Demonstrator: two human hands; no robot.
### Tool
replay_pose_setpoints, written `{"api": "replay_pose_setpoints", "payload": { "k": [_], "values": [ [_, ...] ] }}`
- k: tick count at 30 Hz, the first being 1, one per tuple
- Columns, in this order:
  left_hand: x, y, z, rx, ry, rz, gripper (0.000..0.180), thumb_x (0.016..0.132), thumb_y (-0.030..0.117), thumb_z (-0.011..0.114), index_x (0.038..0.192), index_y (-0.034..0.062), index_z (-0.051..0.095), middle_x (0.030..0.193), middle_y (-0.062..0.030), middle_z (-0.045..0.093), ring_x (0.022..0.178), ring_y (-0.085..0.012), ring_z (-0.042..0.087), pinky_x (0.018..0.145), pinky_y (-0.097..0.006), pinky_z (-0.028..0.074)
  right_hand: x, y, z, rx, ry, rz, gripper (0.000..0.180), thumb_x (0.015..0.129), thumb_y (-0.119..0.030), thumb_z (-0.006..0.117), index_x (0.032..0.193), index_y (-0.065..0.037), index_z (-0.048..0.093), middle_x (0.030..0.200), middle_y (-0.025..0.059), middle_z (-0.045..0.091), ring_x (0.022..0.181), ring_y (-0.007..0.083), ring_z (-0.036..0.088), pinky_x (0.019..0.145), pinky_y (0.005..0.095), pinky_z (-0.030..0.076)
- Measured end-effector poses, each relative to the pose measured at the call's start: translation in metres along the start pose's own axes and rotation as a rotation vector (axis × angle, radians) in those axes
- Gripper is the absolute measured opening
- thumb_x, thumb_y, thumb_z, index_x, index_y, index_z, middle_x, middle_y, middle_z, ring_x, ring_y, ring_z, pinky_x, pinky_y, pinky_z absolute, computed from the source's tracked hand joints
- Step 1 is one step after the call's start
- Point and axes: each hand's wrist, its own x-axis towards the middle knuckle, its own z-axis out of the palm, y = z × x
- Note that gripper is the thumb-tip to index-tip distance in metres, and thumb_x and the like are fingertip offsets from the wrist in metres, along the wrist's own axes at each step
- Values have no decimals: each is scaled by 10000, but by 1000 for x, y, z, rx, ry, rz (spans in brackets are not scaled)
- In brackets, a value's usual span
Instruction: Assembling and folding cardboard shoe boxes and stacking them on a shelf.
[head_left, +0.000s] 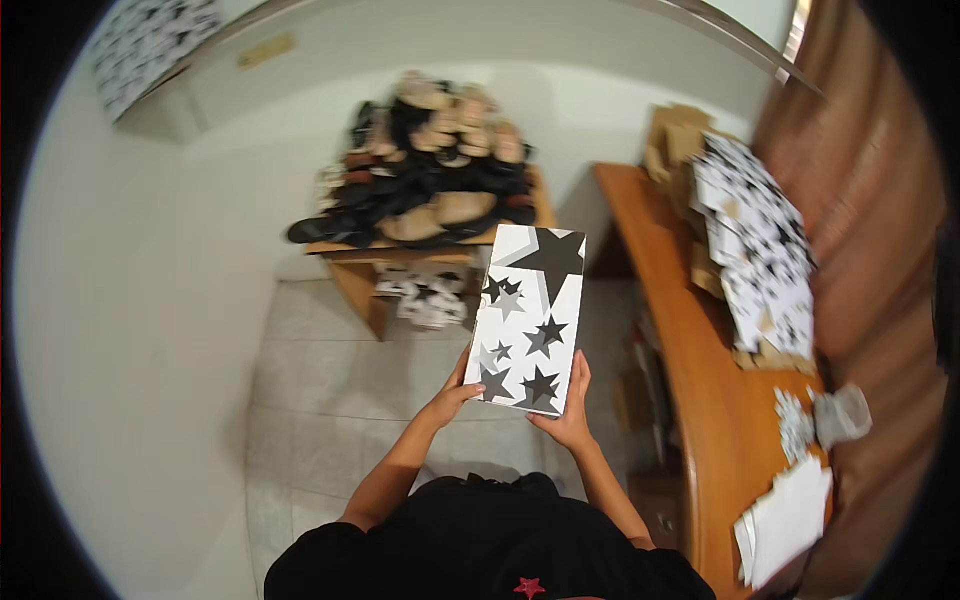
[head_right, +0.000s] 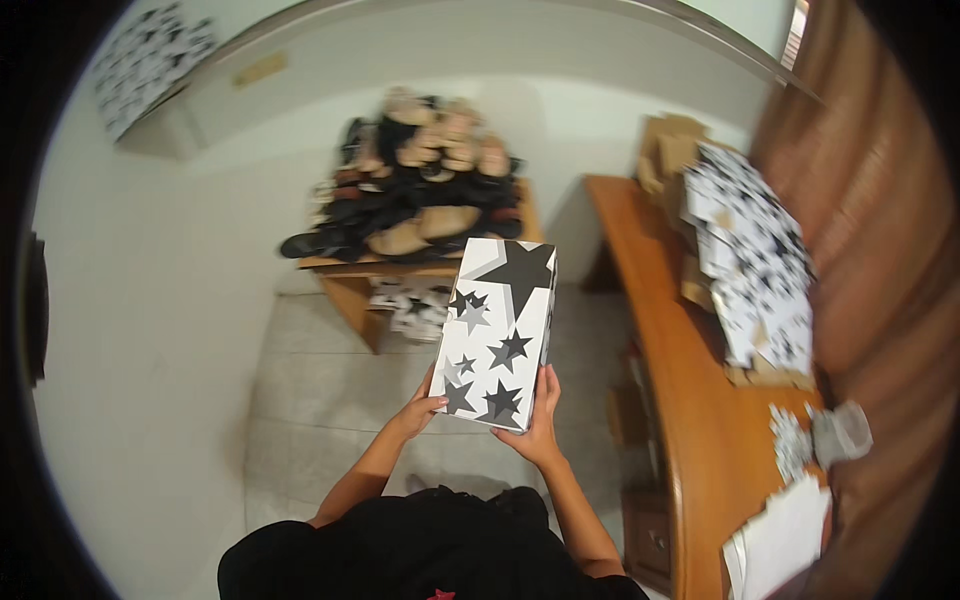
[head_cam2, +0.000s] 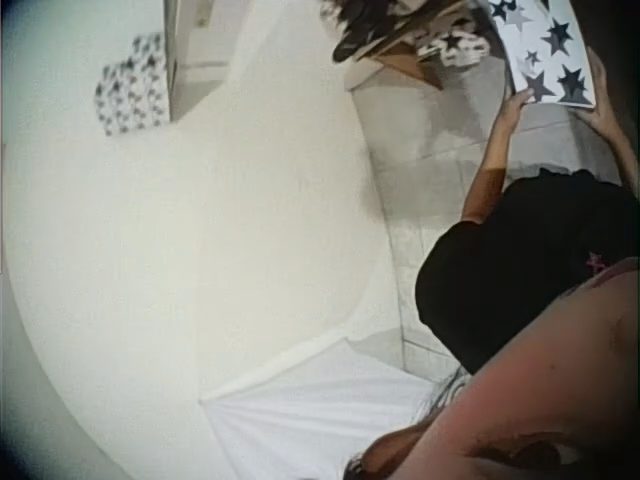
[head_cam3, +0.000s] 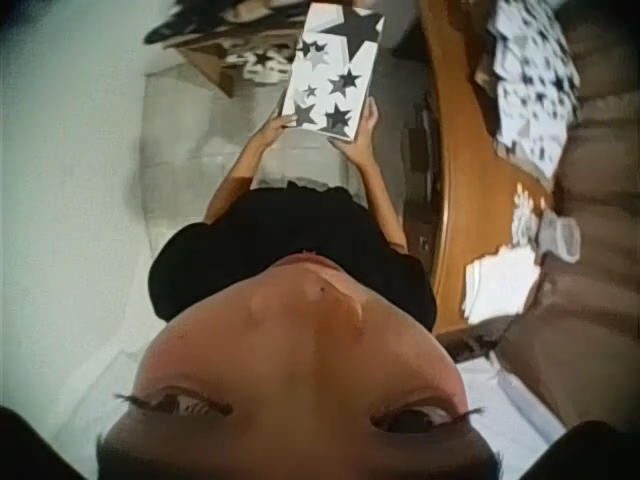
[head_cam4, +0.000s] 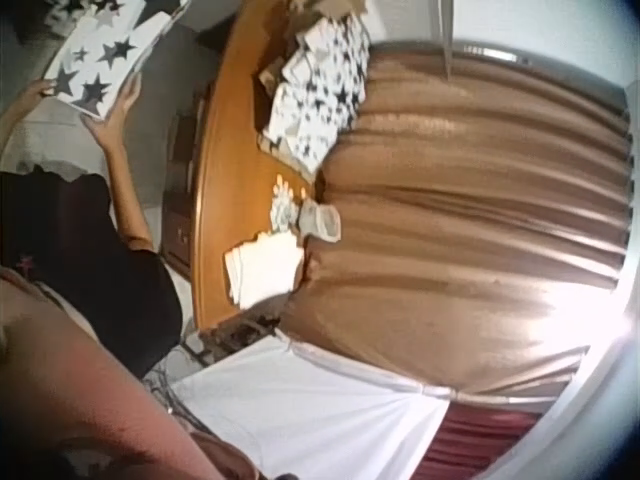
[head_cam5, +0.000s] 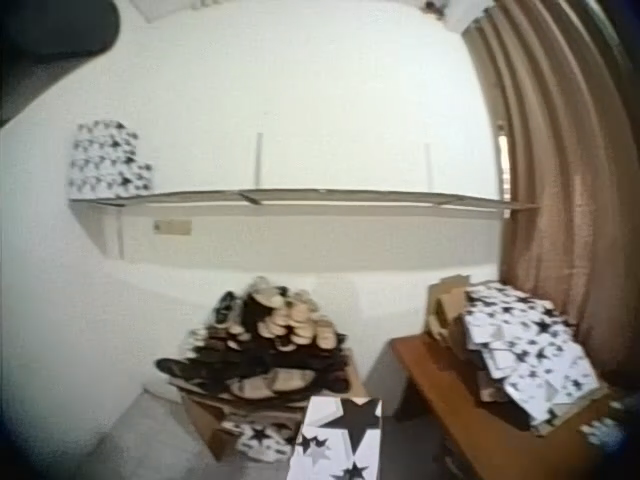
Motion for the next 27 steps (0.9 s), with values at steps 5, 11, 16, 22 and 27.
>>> {"api": "replay_pose_setpoints", "payload": {
  "k": [5,11,16,22,27],
  "values": [
    [-65,108,-138,180,281,261,957,671,214,623,1427,39,63,1439,-124,202,1336,-217,178,1074,-335,143,105,-65,162,122,-94,-151,1141,539,-213,791,1395,14,71,1394,260,166,1304,403,182,1061,459,193],
    [-111,216,-223,174,473,422,979,641,262,648,1416,25,100,1439,-133,199,1336,-229,176,1076,-348,135,211,-133,276,212,-195,-402,1111,558,-218,781,1403,-5,93,1430,260,136,1324,406,173,1065,448,193],
    [-88,132,-229,425,567,731,1100,579,236,802,1415,41,115,1430,-122,227,1320,-229,217,1066,-363,188,253,-84,273,308,-359,-750,1053,595,-229,726,1406,-4,93,1430,256,133,1317,409,188,1067,433,192],
    [-62,163,-247,883,880,834,997,623,88,804,1397,34,178,1307,-109,432,1197,-210,418,963,-317,369,310,-67,311,363,-324,-1040,1053,628,-292,742,1393,36,98,1431,253,143,1322,396,176,1073,424,182],
    [-7,176,-331,896,919,1212,780,677,29,750,1322,12,312,1170,-98,521,1073,-168,504,860,-271,437,376,-60,353,374,-185,-1328,980,648,-182,747,1380,52,139,1407,242,207,1295,368,244,1061,404,210]
  ]
}}
